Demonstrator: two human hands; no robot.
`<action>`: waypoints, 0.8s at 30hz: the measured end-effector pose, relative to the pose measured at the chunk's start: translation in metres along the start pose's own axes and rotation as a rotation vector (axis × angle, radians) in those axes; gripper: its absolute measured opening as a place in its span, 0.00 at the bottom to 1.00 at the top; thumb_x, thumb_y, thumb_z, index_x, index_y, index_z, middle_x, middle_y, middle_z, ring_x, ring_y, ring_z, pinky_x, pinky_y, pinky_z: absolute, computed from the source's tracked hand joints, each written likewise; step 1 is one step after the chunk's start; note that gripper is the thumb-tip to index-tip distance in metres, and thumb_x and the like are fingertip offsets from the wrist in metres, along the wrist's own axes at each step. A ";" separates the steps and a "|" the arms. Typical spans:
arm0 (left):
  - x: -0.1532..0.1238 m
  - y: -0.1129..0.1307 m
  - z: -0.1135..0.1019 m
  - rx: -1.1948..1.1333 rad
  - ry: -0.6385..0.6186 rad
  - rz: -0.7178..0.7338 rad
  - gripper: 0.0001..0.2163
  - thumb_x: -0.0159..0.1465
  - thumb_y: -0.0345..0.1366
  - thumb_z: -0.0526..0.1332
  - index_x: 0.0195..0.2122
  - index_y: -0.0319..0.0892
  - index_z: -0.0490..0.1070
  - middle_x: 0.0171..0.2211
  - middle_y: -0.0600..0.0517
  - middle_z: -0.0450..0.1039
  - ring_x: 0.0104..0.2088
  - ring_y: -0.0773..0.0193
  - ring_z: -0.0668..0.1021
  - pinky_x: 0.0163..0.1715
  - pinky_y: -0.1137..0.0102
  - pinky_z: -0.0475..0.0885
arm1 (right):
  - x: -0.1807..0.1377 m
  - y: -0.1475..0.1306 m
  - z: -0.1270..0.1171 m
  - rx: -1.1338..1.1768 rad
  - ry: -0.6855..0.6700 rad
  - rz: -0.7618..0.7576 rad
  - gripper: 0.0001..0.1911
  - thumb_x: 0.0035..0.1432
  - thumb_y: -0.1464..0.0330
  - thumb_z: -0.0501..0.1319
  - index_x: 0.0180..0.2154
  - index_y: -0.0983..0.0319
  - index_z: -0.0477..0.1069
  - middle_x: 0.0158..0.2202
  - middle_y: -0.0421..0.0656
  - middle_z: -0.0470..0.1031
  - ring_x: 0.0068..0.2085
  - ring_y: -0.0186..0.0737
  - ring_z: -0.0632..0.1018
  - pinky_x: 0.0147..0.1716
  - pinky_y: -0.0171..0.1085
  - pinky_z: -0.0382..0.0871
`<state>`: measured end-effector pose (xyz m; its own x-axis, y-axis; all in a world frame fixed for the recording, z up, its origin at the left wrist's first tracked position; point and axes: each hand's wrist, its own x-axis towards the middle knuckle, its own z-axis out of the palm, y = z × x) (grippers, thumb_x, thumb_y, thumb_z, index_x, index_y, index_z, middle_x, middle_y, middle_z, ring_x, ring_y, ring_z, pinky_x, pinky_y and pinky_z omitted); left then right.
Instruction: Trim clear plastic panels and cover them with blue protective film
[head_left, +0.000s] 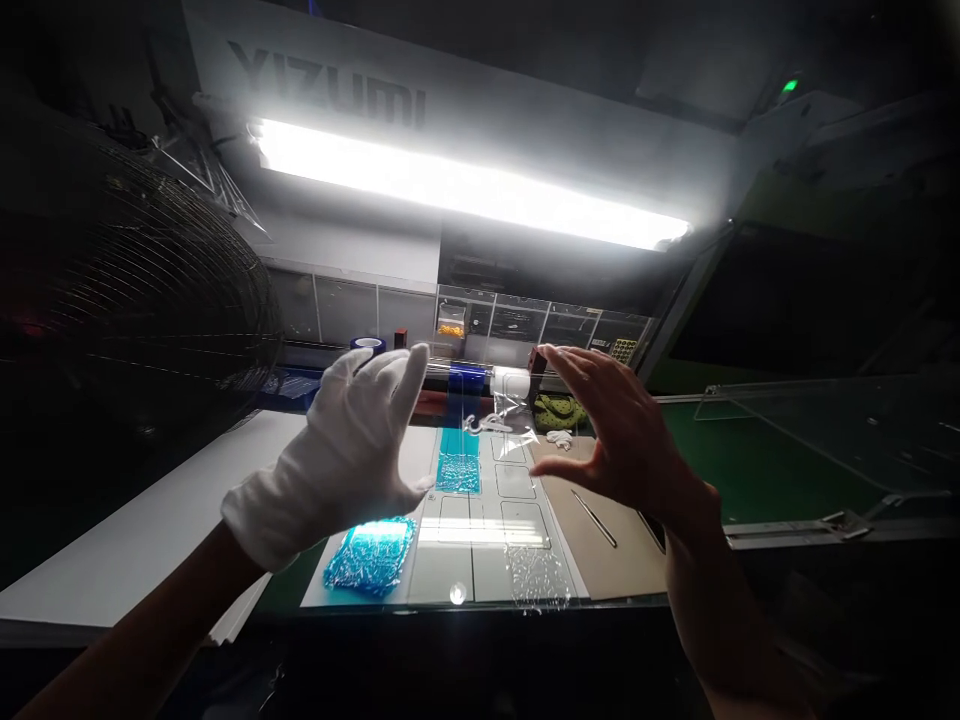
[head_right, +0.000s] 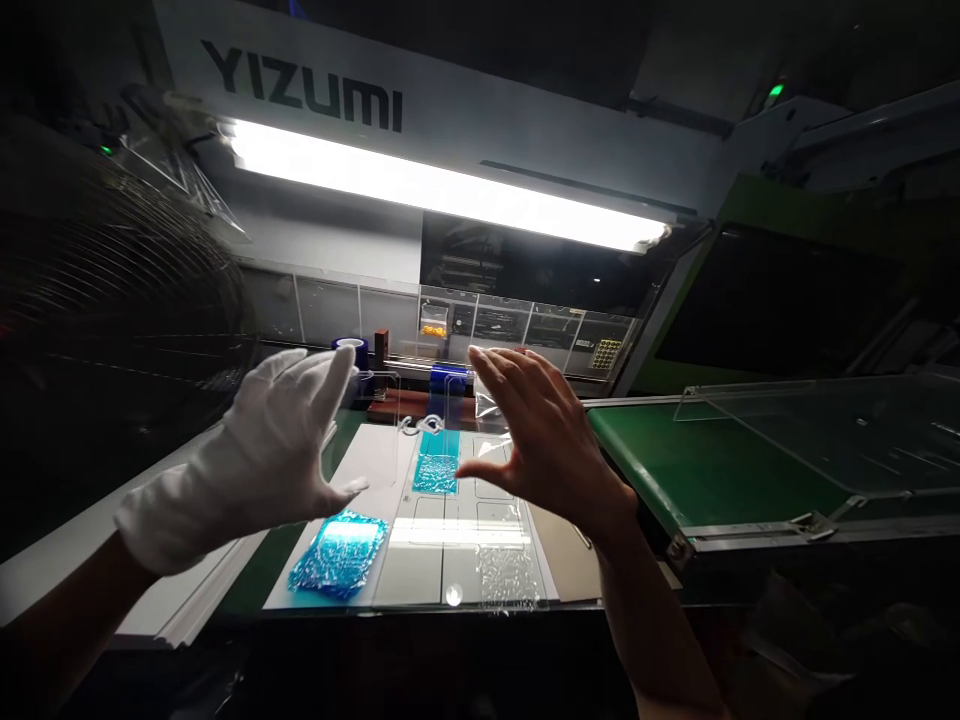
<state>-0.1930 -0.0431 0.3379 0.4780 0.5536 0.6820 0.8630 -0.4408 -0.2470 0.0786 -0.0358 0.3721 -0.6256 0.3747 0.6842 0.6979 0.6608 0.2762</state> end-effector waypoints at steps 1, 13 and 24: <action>-0.006 -0.002 0.005 0.001 -0.026 -0.014 0.59 0.44 0.53 0.65 0.65 0.34 0.25 0.58 0.34 0.53 0.58 0.35 0.58 0.57 0.43 0.51 | -0.003 0.001 0.003 0.014 -0.089 0.010 0.53 0.47 0.46 0.62 0.65 0.62 0.41 0.63 0.53 0.55 0.63 0.54 0.58 0.59 0.57 0.51; -0.054 -0.001 0.038 -0.568 0.040 -0.141 0.57 0.48 0.48 0.66 0.65 0.40 0.21 0.56 0.39 0.57 0.55 0.46 0.64 0.54 0.49 0.61 | -0.026 -0.001 0.059 0.349 -0.449 0.042 0.64 0.40 0.46 0.66 0.66 0.62 0.30 0.66 0.56 0.47 0.65 0.56 0.50 0.62 0.58 0.41; -0.070 0.036 0.083 -1.007 -0.047 -0.420 0.59 0.44 0.60 0.64 0.65 0.41 0.26 0.60 0.37 0.51 0.58 0.41 0.60 0.56 0.47 0.58 | -0.054 -0.002 0.094 0.666 -0.437 0.124 0.62 0.40 0.47 0.67 0.66 0.59 0.33 0.62 0.56 0.57 0.62 0.58 0.59 0.59 0.58 0.54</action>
<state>-0.1820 -0.0394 0.2243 0.2010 0.8121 0.5478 0.4392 -0.5746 0.6906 0.0784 0.0042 0.2712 -0.7332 0.6002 0.3197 0.5029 0.7950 -0.3391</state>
